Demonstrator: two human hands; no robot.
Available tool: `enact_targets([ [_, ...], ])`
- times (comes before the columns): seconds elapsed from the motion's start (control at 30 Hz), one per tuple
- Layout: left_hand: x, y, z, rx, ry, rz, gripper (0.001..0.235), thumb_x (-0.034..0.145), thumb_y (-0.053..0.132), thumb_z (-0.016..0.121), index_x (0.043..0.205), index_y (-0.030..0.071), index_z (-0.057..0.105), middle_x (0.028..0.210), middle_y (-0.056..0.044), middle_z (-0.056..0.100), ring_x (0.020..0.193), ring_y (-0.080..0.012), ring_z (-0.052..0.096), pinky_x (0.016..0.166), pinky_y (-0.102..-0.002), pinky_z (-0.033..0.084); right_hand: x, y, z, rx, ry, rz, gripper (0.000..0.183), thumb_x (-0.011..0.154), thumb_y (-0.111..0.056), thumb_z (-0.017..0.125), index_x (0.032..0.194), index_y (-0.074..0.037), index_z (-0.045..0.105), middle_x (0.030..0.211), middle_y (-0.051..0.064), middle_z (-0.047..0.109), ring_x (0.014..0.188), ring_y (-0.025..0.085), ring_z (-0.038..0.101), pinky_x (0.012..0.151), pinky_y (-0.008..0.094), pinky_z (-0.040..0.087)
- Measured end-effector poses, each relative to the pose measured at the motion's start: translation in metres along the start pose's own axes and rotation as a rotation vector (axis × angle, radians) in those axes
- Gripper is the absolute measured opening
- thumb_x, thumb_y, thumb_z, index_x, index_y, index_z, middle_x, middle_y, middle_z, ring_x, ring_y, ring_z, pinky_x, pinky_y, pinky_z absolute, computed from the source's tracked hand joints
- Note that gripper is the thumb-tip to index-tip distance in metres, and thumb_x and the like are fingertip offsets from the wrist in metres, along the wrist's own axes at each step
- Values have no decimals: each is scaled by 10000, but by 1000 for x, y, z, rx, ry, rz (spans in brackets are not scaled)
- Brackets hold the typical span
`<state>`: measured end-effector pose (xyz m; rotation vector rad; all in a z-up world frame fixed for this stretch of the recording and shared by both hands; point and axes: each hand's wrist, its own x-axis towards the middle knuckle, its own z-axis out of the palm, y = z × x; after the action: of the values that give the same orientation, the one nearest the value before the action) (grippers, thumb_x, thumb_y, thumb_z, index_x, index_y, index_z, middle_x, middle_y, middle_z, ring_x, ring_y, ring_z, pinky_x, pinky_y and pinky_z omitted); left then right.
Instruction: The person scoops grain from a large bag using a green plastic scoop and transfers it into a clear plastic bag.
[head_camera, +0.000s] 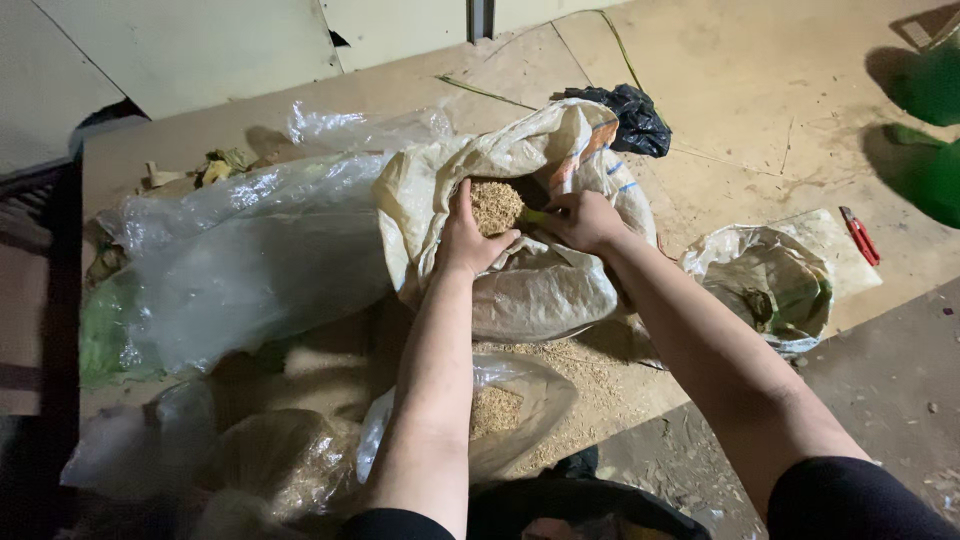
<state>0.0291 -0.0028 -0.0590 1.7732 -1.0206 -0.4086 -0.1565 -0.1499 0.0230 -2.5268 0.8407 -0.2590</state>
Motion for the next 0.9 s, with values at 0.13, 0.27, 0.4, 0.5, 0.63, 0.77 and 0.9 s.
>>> enact_targets([
  [0.13,2,7,-11,-19,-38,-89,1320,647,598,824,1644,223,45,1634,-207,322,1463,-387,407,1191,-539,358,-5,4,-10,26,24,-29,431,807,-469,781,1099,-153,795,963,162,770,847,327,749,779,415,578],
  [0.27,15,4,-25,-11,-152,-224,1215,736,805,593,1673,254,49,1748,-141,109,1558,-383,208,1203,-621,221,-11,8,-29,27,-14,-7,389,838,-430,774,1117,-158,793,988,137,784,839,299,749,769,401,578],
  [0.4,22,-5,-26,196,-145,-206,725,1050,659,393,1633,246,272,1738,-104,183,1576,-354,192,1250,-595,141,-17,4,-51,110,10,-8,344,861,-368,751,1134,-163,789,983,116,791,837,263,747,758,385,576],
  [0.5,21,7,-35,-134,-184,-43,432,1128,332,494,1518,147,499,1591,-161,528,1468,-315,512,1230,-485,432,-28,-8,-72,95,-1,1,315,907,-372,728,1125,-153,788,988,105,792,830,251,747,753,389,580],
  [0.63,-16,60,-71,-91,-130,-191,478,1024,-35,400,1397,168,618,1524,-128,558,1348,-309,618,1052,-376,595,-51,-28,-104,27,14,-25,308,911,-362,738,1139,-163,793,997,102,784,815,243,731,747,394,565],
  [0.77,-54,99,-95,-280,-86,-102,587,911,-195,345,1328,129,603,1590,-117,380,1392,-354,453,978,-404,600,-80,-48,-119,164,7,7,293,920,-311,745,1145,-128,790,939,118,794,768,207,728,706,370,571],
  [0.9,-105,102,-106,-515,-47,2,648,789,-249,270,1256,69,588,1559,-114,401,1346,-285,517,871,-403,676,-118,-60,-122,208,-14,-12,272,915,-226,739,1155,-106,784,930,106,797,761,160,727,694,338,562],
])
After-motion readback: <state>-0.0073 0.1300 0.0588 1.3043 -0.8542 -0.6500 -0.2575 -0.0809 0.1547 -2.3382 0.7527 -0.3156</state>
